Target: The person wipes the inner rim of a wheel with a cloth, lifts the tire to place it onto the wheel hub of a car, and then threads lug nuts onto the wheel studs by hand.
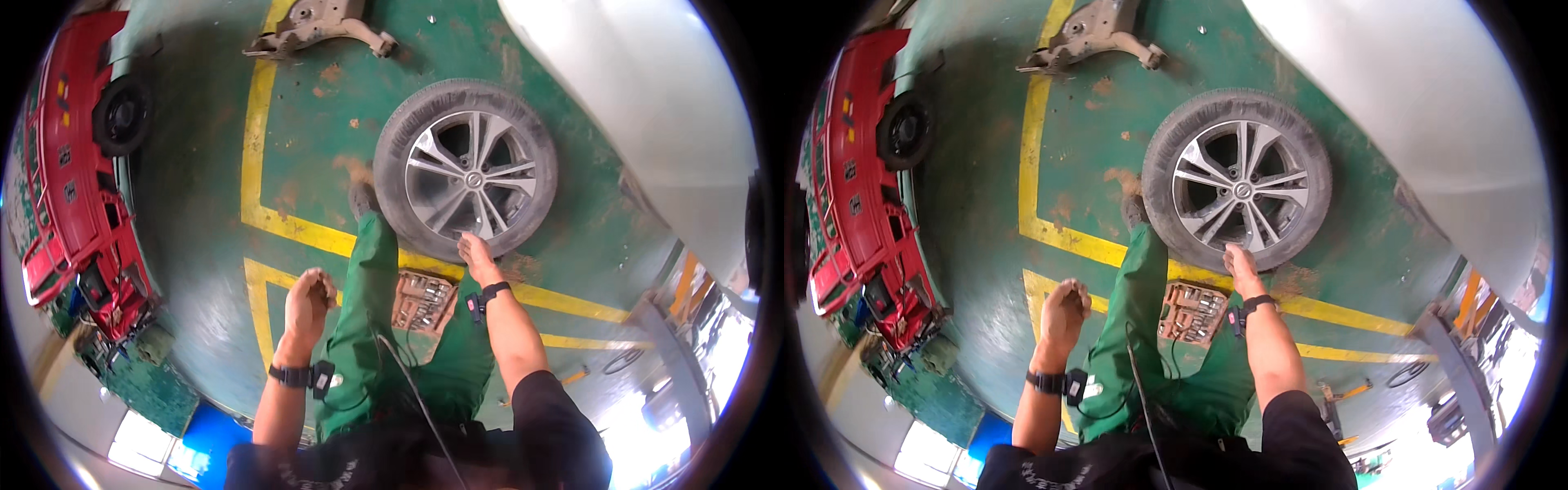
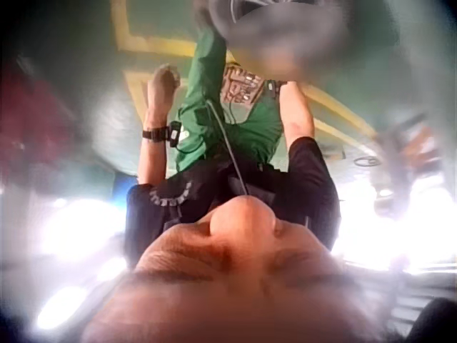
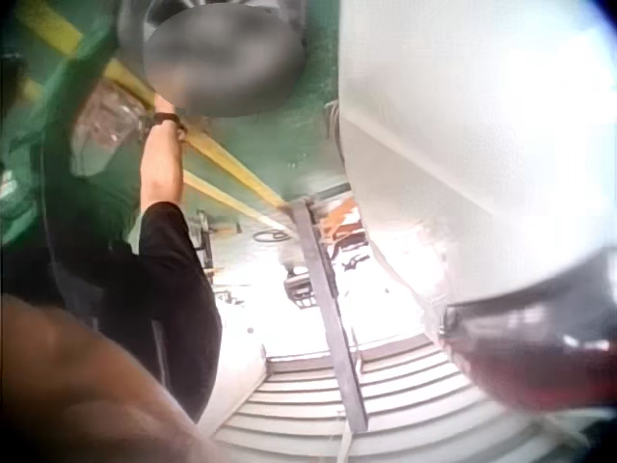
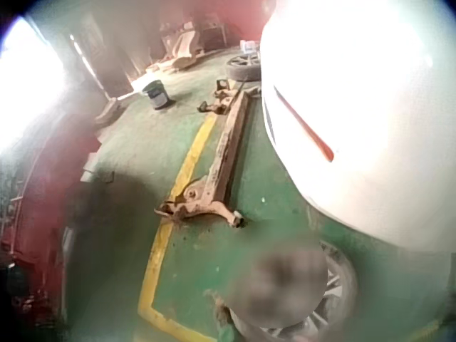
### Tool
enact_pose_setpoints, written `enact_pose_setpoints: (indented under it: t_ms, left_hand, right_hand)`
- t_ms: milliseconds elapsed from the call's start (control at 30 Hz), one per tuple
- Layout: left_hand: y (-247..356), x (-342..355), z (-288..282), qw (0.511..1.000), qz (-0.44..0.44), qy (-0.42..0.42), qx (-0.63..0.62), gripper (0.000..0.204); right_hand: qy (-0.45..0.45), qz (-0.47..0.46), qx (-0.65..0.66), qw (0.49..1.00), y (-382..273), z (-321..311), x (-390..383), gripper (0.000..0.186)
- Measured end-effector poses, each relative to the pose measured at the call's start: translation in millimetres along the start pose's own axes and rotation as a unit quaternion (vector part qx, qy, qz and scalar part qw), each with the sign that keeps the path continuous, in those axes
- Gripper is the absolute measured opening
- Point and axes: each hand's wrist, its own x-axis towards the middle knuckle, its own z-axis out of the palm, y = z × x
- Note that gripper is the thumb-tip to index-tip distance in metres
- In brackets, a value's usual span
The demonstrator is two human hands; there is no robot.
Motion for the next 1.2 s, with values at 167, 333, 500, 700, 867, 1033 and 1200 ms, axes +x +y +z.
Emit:
enact_pose_setpoints:
  t_ms: [167, 333, 500, 700, 867, 1033, 1200]
  left_hand:
    - [-14.6, 42.3, -13.4, 0.997, -0.064, 0.052, -0.009, 0.015]
    - [-33.8, 72.6, -16.5, 0.993, -0.076, 0.086, 0.005, 0.014]
    - [-35.4, 60.3, -12.1, 0.996, -0.049, 0.072, 0.014, 0.015]
    - [-50.4, 32.7, -24.9, 0.997, -0.043, 0.058, 0.033, 0.015]
    - [-63.7, 26.4, -3.2, 0.998, -0.044, 0.045, 0.022, 0.015]
    - [-88.0, 34.9, -8.0, 0.997, -0.055, 0.029, 0.042, 0.016]
    - [-125.8, 68.6, -10.3, 0.990, -0.133, 0.041, 0.036, 0.018]
  right_hand:
    - [0.069, -0.049, 0.019, 0.996, 35.2, 22.5, 136.4, 0.044]
    - [0.128, -0.055, 0.087, 0.986, 23.4, 56.8, 168.7, 0.058]
    - [0.034, -0.095, 0.098, 0.990, 20.0, 51.6, 155.0, 0.038]
    - [0.051, -0.109, 0.017, 0.993, 16.1, 41.0, 125.1, 0.048]
    - [0.059, -0.122, -0.040, 0.990, 14.0, 21.7, 114.7, 0.052]
    - [-0.008, -0.118, -0.053, 0.992, 30.8, 12.3, 125.6, 0.045]
    - [0.069, -0.259, -0.186, 0.945, 69.7, -13.6, 167.7, 0.043]
